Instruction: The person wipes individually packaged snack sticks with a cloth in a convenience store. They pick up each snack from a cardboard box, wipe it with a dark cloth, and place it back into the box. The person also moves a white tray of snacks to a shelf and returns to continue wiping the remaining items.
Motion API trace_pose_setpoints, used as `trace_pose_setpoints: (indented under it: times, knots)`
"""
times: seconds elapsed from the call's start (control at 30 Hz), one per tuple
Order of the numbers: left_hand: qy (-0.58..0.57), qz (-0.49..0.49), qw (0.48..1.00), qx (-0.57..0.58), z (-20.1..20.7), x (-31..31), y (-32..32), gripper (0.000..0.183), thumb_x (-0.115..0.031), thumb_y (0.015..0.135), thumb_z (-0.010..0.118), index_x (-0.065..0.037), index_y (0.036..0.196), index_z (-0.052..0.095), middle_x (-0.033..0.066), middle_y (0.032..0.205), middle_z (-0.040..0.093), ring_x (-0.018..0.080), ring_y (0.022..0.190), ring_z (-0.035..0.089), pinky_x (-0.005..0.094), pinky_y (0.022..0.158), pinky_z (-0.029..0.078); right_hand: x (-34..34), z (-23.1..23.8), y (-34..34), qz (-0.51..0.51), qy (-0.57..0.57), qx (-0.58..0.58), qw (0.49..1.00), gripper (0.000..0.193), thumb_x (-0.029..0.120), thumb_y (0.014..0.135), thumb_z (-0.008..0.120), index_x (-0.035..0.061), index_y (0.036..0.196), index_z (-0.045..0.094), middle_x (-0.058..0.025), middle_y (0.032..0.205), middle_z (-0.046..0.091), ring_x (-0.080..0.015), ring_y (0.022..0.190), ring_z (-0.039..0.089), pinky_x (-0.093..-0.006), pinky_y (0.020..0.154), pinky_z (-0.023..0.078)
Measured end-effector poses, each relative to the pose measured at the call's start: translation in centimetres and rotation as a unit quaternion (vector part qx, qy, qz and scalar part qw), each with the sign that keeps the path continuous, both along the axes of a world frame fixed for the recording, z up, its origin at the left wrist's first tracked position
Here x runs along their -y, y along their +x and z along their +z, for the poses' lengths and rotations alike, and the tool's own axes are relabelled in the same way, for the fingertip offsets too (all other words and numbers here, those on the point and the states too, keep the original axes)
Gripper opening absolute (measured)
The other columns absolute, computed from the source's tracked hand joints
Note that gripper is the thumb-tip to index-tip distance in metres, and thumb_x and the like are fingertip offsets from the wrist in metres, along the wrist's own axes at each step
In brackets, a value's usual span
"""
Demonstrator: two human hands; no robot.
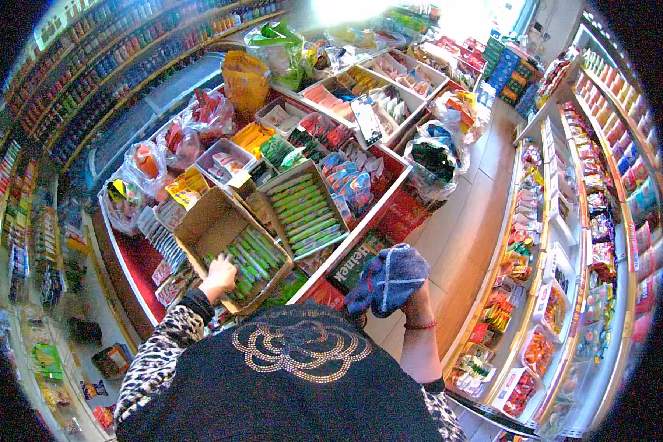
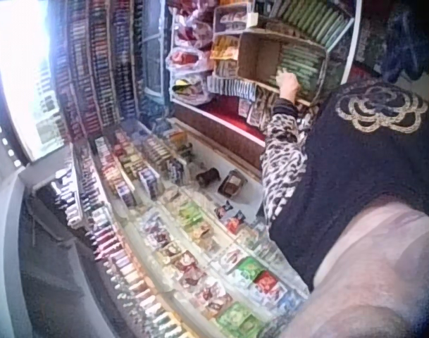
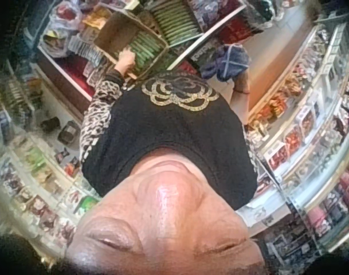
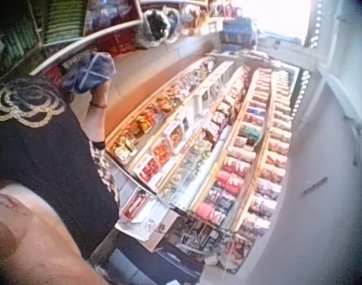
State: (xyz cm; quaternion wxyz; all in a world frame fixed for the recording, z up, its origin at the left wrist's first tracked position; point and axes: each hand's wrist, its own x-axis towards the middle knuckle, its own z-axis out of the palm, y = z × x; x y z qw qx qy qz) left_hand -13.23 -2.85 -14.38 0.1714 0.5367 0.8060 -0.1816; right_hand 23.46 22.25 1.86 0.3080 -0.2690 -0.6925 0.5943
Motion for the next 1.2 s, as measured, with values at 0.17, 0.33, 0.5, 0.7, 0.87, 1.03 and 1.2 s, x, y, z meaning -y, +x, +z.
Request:
trace_pose_setpoints:
  times: [0.17, 0.33, 0.5, 0.7, 0.87, 1.03, 1.2]
  knots:
    - [0.064, -0.134, 0.988, -0.035, 0.4, 0.7, -1.4, 0.015, -0.019, 0.061, 0.064, -0.013, 0.074, 0.067, 0.0066, 0.084, 0.064, 0.0270, 0.090, 0.054, 0.0410, 0.077, 0.040, 1.1, 1.1, 1.0, -0.038, -0.150, -0.073, 0.985, 0.015, 0.011, 0.081, 0.061, 0.0029, 0.093, 0.059, -0.0091, 0.082, 0.061, -0.0196, 0.073, 0.060, -0.0332, 0.066, 0.052]
    - [0.107, -0.054, 0.986, 0.114, 3.3, 1.3, -2.6, 0.027, -0.039, 0.068, 0.068, -0.020, 0.088, 0.067, 0.0099, 0.080, 0.060, 0.0306, 0.085, 0.058, 0.0404, 0.072, 0.046, 1.3, 2.0, 0.9, 0.072, -0.102, -0.049, 0.991, 0.024, 0.011, 0.079, 0.066, 0.0049, 0.099, 0.055, -0.0058, 0.088, 0.060, -0.0148, 0.079, 0.058, -0.0300, 0.071, 0.051]
    - [0.236, -0.027, 0.958, 0.161, 12.8, -0.5, -1.1, 0.028, -0.044, 0.077, 0.064, -0.022, 0.094, 0.069, 0.0074, 0.079, 0.063, 0.0271, 0.082, 0.061, 0.0398, 0.069, 0.048, 0.9, 2.7, -1.6, 0.071, -0.038, -0.027, 0.996, 0.031, 0.015, 0.073, 0.071, 0.0071, 0.099, 0.057, -0.0063, 0.087, 0.060, -0.0143, 0.079, 0.058, -0.0304, 0.070, 0.049]
    - [0.304, -0.129, 0.881, 0.340, 23.1, -6.4, 7.5, 0.028, -0.035, 0.072, 0.071, -0.010, 0.082, 0.062, 0.0089, 0.073, 0.063, 0.0265, 0.074, 0.063, 0.0373, 0.064, 0.047, 2.2, 5.5, -6.7, 0.213, -0.057, -0.067, 0.973, 0.027, 0.018, 0.080, 0.065, 0.0012, 0.101, 0.060, -0.0034, 0.091, 0.061, -0.0087, 0.080, 0.054, -0.0251, 0.072, 0.047]
    - [0.368, -0.146, 0.822, 0.409, 25.8, -9.1, 9.3, 0.028, -0.023, 0.069, 0.074, -0.004, 0.087, 0.064, 0.0086, 0.073, 0.064, 0.0202, 0.069, 0.062, 0.0318, 0.065, 0.049, 4.0, 6.2, -9.0, 0.284, -0.039, 0.006, 0.958, 0.058, 0.023, 0.070, 0.075, 0.0020, 0.118, 0.051, -0.0030, 0.107, 0.057, -0.0107, 0.097, 0.051, -0.0280, 0.089, 0.042]
    - [0.348, 0.165, 0.483, 0.786, 25.4, -8.5, 9.0, 0.028, -0.012, 0.086, 0.063, -0.001, 0.111, 0.058, 0.0050, 0.092, 0.062, 0.0121, 0.080, 0.060, 0.0290, 0.071, 0.053, 3.1, 6.2, -8.2, 0.240, -0.023, -0.051, 0.969, 0.038, 0.018, 0.074, 0.073, 0.0026, 0.105, 0.055, -0.0017, 0.095, 0.059, -0.0087, 0.088, 0.053, -0.0261, 0.079, 0.046]
    - [0.350, 0.235, 0.550, 0.721, 22.4, -9.6, 12.2, 0.031, -0.028, 0.090, 0.058, -0.005, 0.112, 0.059, -0.0050, 0.079, 0.053, 0.0037, 0.065, 0.046, 0.0186, 0.053, 0.035, 3.3, 5.3, -9.0, 0.165, -0.095, -0.066, 0.980, 0.031, 0.015, 0.076, 0.072, 0.0037, 0.100, 0.055, -0.0006, 0.093, 0.058, -0.0089, 0.084, 0.054, -0.0251, 0.076, 0.047]
